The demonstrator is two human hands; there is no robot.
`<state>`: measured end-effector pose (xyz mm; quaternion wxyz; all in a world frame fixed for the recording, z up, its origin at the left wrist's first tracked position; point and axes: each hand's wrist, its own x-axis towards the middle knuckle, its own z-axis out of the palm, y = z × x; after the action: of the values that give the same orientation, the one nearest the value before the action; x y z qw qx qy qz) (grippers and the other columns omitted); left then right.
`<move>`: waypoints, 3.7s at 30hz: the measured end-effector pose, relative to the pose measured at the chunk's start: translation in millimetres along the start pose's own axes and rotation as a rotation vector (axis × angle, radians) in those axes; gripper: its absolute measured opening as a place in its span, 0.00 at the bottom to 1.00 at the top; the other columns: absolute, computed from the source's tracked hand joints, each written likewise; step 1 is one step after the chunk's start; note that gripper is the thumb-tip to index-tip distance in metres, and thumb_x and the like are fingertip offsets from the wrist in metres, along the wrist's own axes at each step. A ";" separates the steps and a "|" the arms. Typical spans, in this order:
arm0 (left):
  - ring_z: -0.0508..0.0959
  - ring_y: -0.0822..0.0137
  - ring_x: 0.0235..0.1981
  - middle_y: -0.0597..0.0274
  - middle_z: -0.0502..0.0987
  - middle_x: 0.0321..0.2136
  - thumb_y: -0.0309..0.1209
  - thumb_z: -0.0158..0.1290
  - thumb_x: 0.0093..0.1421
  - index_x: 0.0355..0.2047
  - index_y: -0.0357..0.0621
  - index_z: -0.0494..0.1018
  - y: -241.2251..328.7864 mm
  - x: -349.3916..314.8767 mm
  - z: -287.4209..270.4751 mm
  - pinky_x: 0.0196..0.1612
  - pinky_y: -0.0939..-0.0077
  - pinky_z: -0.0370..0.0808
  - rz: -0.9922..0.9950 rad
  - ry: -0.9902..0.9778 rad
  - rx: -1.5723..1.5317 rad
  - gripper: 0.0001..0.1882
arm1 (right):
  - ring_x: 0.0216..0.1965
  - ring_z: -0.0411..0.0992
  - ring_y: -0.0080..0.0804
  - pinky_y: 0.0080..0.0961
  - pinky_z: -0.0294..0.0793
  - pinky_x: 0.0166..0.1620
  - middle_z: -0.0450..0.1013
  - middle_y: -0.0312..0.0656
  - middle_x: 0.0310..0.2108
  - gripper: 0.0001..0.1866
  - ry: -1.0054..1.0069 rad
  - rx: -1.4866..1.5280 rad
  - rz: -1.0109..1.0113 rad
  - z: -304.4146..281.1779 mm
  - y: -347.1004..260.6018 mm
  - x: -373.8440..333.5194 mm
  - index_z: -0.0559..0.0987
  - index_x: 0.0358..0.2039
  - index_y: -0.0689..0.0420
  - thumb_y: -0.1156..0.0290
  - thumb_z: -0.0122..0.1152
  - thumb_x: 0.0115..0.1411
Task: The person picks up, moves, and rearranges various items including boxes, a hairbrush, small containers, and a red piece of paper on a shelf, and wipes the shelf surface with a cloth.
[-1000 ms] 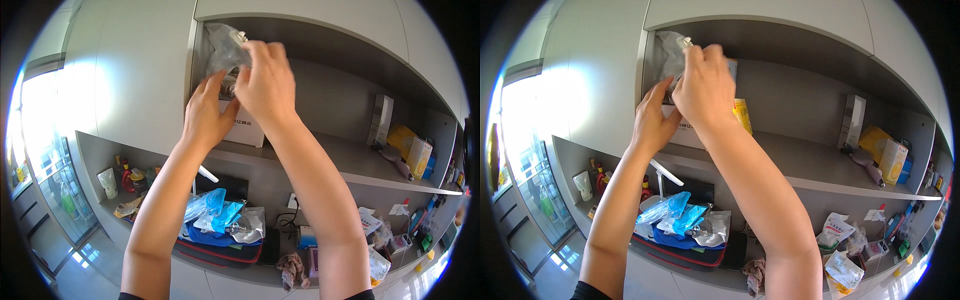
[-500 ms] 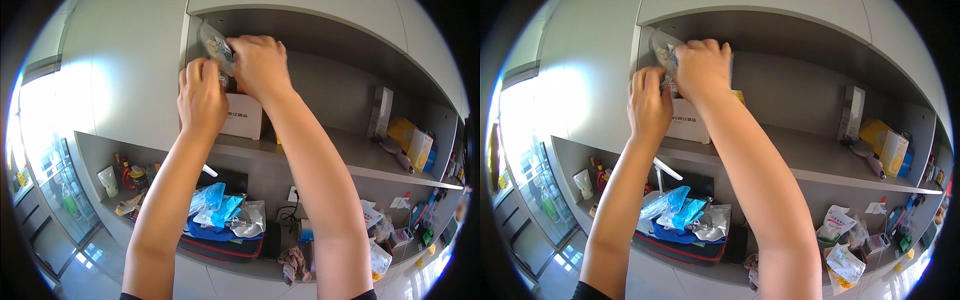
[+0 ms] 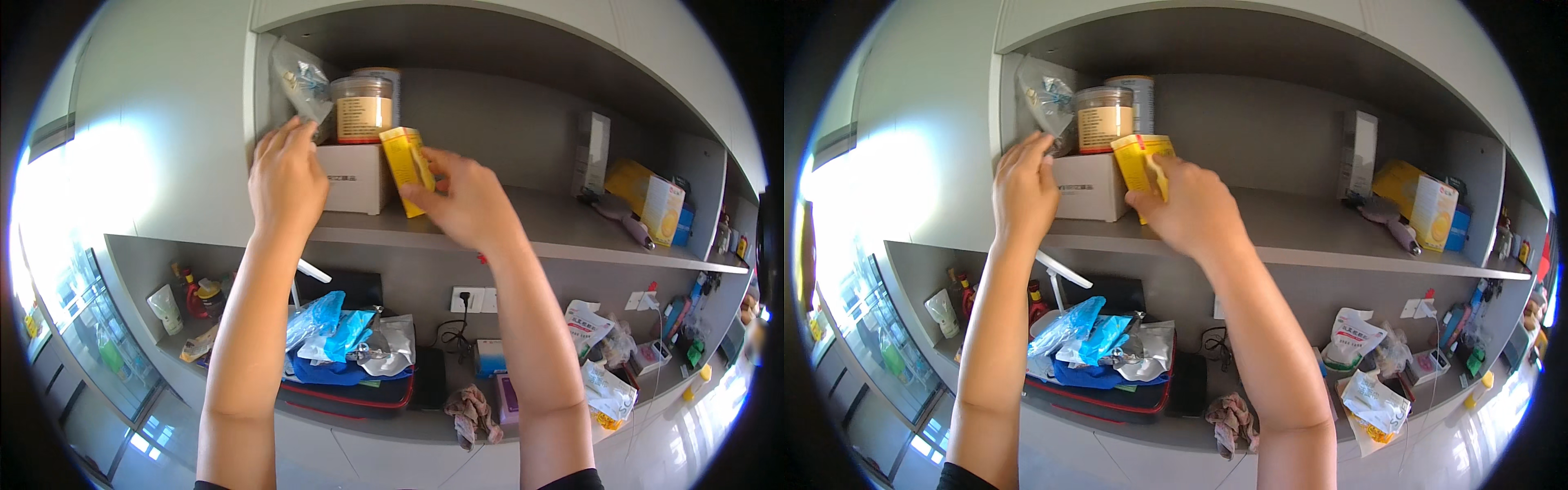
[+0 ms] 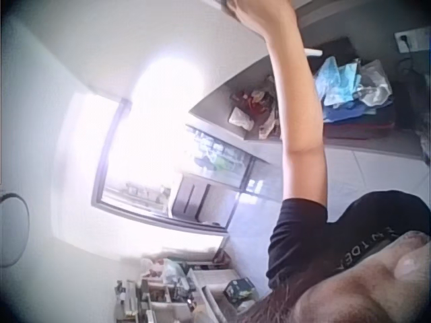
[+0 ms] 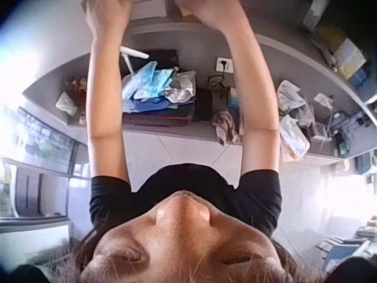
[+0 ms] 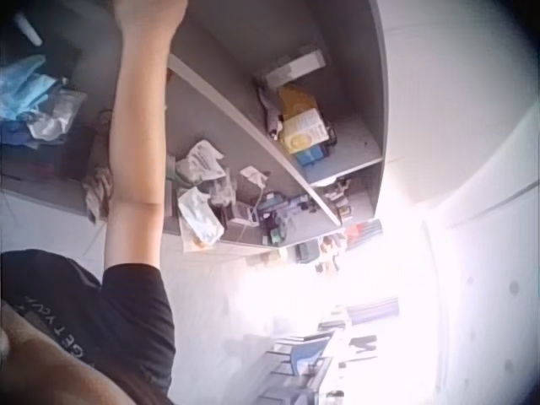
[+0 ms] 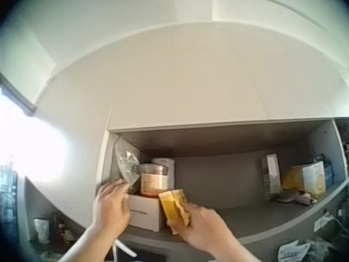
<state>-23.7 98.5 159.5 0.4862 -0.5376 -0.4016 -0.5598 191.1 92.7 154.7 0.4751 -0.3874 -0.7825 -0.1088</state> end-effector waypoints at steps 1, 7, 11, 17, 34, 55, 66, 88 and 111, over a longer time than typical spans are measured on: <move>0.75 0.52 0.43 0.52 0.78 0.40 0.21 0.48 0.56 0.39 0.38 0.75 7.9 -5.1 -3.3 0.49 0.63 0.71 0.034 0.037 -0.097 0.11 | 0.41 0.75 0.49 0.38 0.74 0.45 0.75 0.56 0.38 0.29 -0.001 -0.083 -0.011 2.9 -1.4 -7.4 0.72 0.51 0.61 0.54 0.60 0.55; 0.76 0.49 0.38 0.51 0.77 0.36 0.24 0.55 0.52 0.38 0.39 0.74 61.3 -40.7 -2.9 0.42 0.62 0.72 0.075 -0.062 -0.356 0.12 | 0.36 0.76 0.50 0.41 0.75 0.40 0.76 0.55 0.33 0.18 -0.161 -0.034 0.044 21.8 -13.4 -7.1 0.71 0.42 0.63 0.68 0.56 0.53; 0.77 0.49 0.35 0.51 0.76 0.37 0.23 0.56 0.51 0.40 0.40 0.74 68.8 -42.4 9.6 0.40 0.62 0.74 -0.095 -0.126 -0.462 0.14 | 0.38 0.76 0.51 0.40 0.74 0.43 0.76 0.56 0.34 0.19 -0.189 0.053 0.061 18.9 -8.4 -4.5 0.71 0.43 0.65 0.71 0.54 0.50; 0.78 0.49 0.32 0.49 0.77 0.33 0.18 0.52 0.51 0.40 0.38 0.73 83.4 -45.8 11.4 0.35 0.63 0.75 -0.125 -0.189 -0.521 0.14 | 0.47 0.71 0.54 0.37 0.71 0.48 0.72 0.62 0.43 0.29 -0.298 0.208 0.082 18.3 -3.2 6.6 0.62 0.56 0.69 0.73 0.50 0.52; 0.78 0.55 0.34 0.53 0.77 0.35 0.17 0.56 0.47 0.34 0.37 0.74 186.6 -288.3 -61.7 0.36 0.66 0.76 -0.012 -0.674 -1.061 0.12 | 0.38 0.71 0.49 0.33 0.73 0.38 0.71 0.50 0.40 0.19 0.107 0.216 0.310 76.9 93.0 -347.1 0.74 0.43 0.60 0.84 0.53 0.49; 0.64 0.56 0.59 0.54 0.62 0.57 0.22 0.54 0.54 0.63 0.49 0.49 243.9 -271.3 -72.2 0.60 0.56 0.63 -1.488 -0.862 -1.918 0.38 | 0.32 0.70 0.20 0.17 0.70 0.32 0.72 0.38 0.37 0.20 -0.083 1.209 0.665 -22.1 110.9 -313.7 0.75 0.45 0.68 0.82 0.51 0.49; 0.76 0.64 0.42 0.56 0.76 0.39 0.20 0.59 0.41 0.46 0.38 0.71 214.0 0.0 -23.3 0.46 0.75 0.71 -0.110 -0.283 -1.056 0.27 | 0.26 0.71 0.21 0.19 0.70 0.27 0.72 0.39 0.31 0.20 0.211 0.544 0.011 -166.5 87.1 -123.7 0.77 0.42 0.63 0.81 0.52 0.45; 0.77 0.49 0.43 0.46 0.78 0.38 0.30 0.64 0.42 0.46 0.38 0.71 171.3 80.1 130.3 0.45 0.61 0.72 0.315 -1.534 -0.435 0.28 | 0.57 0.64 0.45 0.32 0.64 0.57 0.66 0.51 0.56 0.46 -0.714 -0.028 0.191 -118.7 154.8 35.7 0.59 0.62 0.56 0.53 0.69 0.47; 0.80 0.55 0.37 0.48 0.78 0.38 0.24 0.53 0.54 0.49 0.41 0.72 145.1 38.6 255.8 0.37 0.62 0.76 0.031 -1.628 -0.126 0.20 | 0.53 0.68 0.44 0.36 0.67 0.53 0.68 0.47 0.54 0.26 -0.958 -0.379 -0.234 -4.1 245.1 113.4 0.68 0.56 0.51 0.77 0.55 0.55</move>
<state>174.0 313.1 212.7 0.0186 -0.8075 -0.5895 -0.0086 339.6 313.2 202.2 -0.0292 -0.3827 -0.9167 -0.1114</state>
